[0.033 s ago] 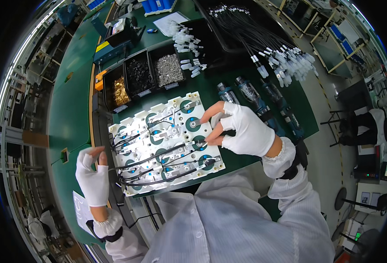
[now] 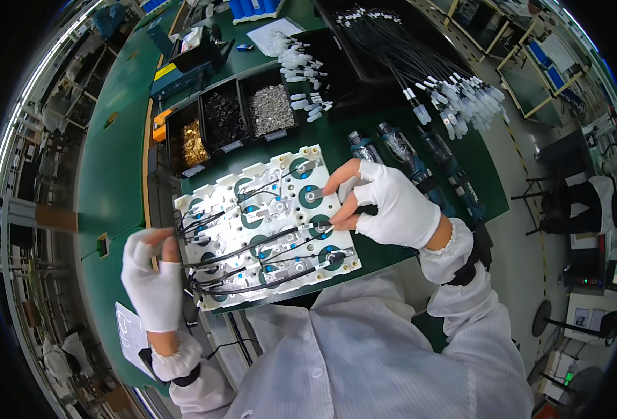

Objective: Assembling battery packs by wiring individual cells and using a power screwdriver.

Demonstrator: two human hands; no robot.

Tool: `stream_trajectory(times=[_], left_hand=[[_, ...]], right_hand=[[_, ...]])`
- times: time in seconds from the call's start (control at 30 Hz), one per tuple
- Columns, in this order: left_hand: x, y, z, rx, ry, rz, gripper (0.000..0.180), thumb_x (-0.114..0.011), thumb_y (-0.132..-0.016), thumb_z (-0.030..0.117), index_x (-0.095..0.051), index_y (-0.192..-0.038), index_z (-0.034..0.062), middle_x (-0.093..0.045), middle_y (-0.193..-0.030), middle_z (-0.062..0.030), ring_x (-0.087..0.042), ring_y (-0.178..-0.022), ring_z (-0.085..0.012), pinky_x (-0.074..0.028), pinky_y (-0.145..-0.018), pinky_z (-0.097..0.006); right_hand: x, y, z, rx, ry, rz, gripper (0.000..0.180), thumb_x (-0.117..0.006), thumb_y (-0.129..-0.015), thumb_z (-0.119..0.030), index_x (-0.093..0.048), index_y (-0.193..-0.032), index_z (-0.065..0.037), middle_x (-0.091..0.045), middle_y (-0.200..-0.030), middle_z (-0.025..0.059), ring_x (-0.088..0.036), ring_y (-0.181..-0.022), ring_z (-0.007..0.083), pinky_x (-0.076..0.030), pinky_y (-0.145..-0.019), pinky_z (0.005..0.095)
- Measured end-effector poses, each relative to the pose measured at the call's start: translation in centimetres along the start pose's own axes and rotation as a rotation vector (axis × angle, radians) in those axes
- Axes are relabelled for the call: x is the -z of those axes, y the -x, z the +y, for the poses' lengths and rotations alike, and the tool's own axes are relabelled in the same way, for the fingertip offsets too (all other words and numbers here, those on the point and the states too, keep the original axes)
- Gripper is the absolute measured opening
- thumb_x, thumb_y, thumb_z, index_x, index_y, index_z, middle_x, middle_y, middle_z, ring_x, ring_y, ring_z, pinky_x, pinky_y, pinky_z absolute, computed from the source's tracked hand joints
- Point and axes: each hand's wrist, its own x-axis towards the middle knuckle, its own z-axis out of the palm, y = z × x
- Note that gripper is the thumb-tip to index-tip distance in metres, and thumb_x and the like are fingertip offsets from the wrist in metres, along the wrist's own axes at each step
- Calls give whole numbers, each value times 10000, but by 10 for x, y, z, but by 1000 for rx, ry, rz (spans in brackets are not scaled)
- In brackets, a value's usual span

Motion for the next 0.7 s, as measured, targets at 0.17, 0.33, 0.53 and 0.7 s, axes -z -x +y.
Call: stream_trajectory(times=[0.17, 0.33, 0.53, 0.7], left_hand=[[-61, 4, 101, -443, 64, -241, 223, -785, -704, 39, -694, -900, 97, -648, -1000, -41, -616, -904, -292, -518, -768, -405], [-89, 6, 103, -421, 26, -233, 171, -792, -730, 91, -742, -894, 95, -668, -1005, -13, -617, -877, -263, -516, -737, -391], [-92, 7, 107, -455, -7, -268, 151, -802, -734, 122, -741, -866, 82, -677, -984, 6, -609, -850, -249, -511, -735, -379], [-94, 6, 108, -418, -11, -274, 136, -800, -740, 122, -743, -856, 78, -686, -965, 2, -608, -848, -245, -507, -766, -383]], right_hand=[[1, -7, 5, 50, 55, -14, 180, -878, -659, -44, -709, -712, -10, -642, -1069, 82, -647, -853, 219, -516, -812, 320], [-10, 11, 2, 26, 286, 305, 372, -913, -656, -145, -719, -962, -56, -640, -1063, 91, -654, -840, 239, -527, -730, 331], [-42, 87, 45, -677, 1122, 229, 542, -649, -922, -401, -588, -1276, 5, -611, -1149, 192, -609, -991, 346, -511, -799, 456], [-51, 75, 56, -852, 768, 431, 561, -753, -819, -271, -533, -1269, -19, -646, -1093, 214, -640, -985, 374, -528, -857, 451]])
